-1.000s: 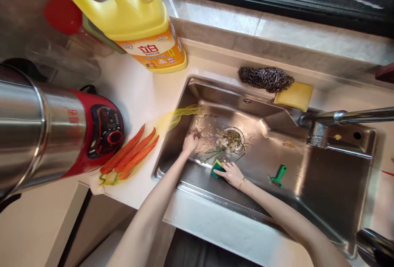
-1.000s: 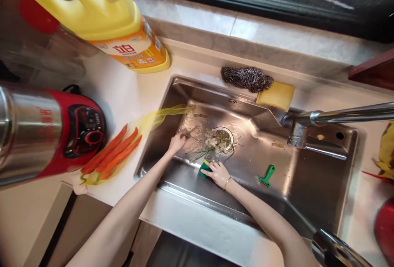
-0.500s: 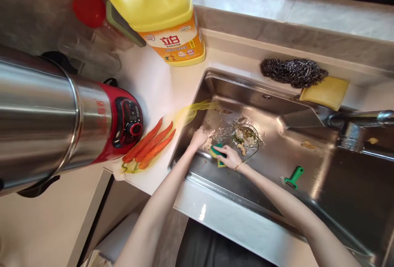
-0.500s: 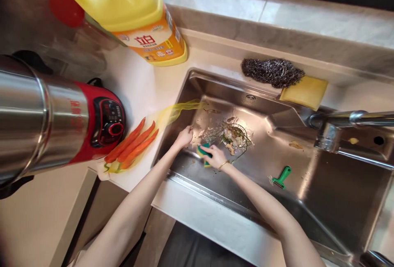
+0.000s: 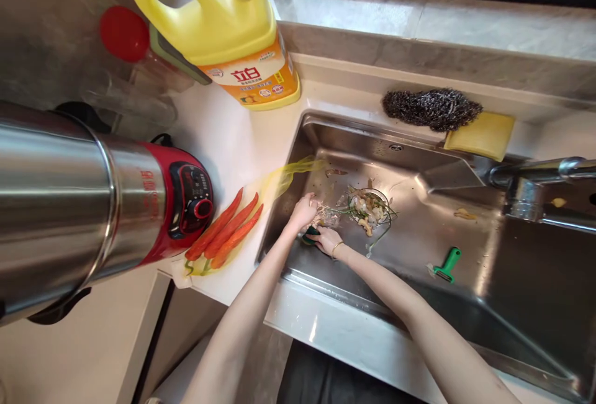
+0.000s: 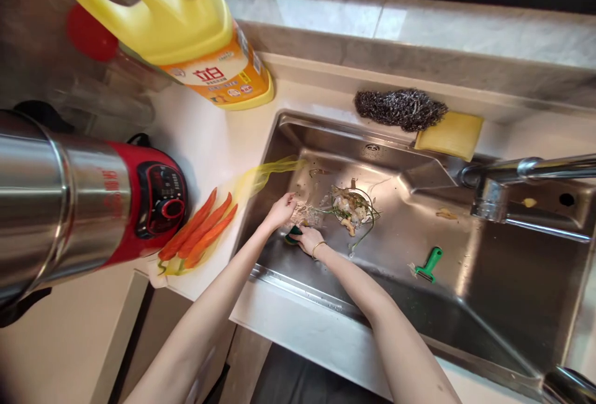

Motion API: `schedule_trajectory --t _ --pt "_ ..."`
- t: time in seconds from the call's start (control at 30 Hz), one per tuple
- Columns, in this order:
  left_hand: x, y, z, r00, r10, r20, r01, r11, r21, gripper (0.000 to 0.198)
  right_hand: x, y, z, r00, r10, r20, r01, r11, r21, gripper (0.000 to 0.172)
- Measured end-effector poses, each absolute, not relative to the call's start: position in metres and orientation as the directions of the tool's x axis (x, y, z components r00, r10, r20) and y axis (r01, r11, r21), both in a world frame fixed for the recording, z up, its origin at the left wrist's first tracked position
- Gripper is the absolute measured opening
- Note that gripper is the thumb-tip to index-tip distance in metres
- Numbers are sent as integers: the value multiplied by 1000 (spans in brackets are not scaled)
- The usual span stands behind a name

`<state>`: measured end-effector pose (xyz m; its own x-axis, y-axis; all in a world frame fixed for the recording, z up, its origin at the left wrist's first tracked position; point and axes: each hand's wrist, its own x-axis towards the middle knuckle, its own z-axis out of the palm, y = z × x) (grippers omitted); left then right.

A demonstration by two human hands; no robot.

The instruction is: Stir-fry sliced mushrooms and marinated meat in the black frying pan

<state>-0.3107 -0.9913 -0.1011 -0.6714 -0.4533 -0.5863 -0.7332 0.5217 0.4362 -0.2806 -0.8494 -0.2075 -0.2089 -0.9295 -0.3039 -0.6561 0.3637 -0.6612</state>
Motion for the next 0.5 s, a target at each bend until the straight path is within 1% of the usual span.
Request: schedule_trajectory --t 0.07,0.1,0.17,0.23,0.27,0.3,0.33,0.37,0.43,0.5 --pt "-311 -992 -104 -679 -448 -582 -725 533 436 43 -287 -842 -211 -224 -939 -262 -744 338 -576 42" --pt "-311 -993 -107 -679 -448 -582 -725 534 435 42 -290 -837 -211 -263 -927 -266 -761 369 -533 45" --pt "-311 -995 -112 -672 -452 -587 -732 527 432 41 -295 -824 -208 -417 -854 -311 -738 517 -433 49" --pt "-311 -997 -118 -663 -462 -589 -742 509 435 41 -298 -814 -200 -612 -715 -339 -640 699 -320 50" --pt "-312 -997 -120 -661 -469 -586 -746 499 442 41 -298 -812 -195 -682 -650 -335 -578 760 -297 52" --pt "-312 -998 -122 -661 -476 -579 -747 488 451 41 -297 -814 -189 -719 -617 -321 -538 786 -306 55" --pt "-313 -998 -123 -663 -485 -570 -747 479 461 42 -296 -820 -183 -725 -619 -301 -526 780 -339 57" --pt "-313 -999 -124 -665 -494 -560 -746 472 470 43 -295 -830 -179 -706 -650 -281 -539 751 -381 56" --pt "-313 -1000 -126 -665 -512 -544 -747 462 479 45 -296 -857 -176 -635 -722 -274 -585 682 -439 48" --pt "-312 -1001 -128 -655 -525 -543 -755 455 471 46 -303 -884 -179 -618 -717 -323 -580 693 -428 39"
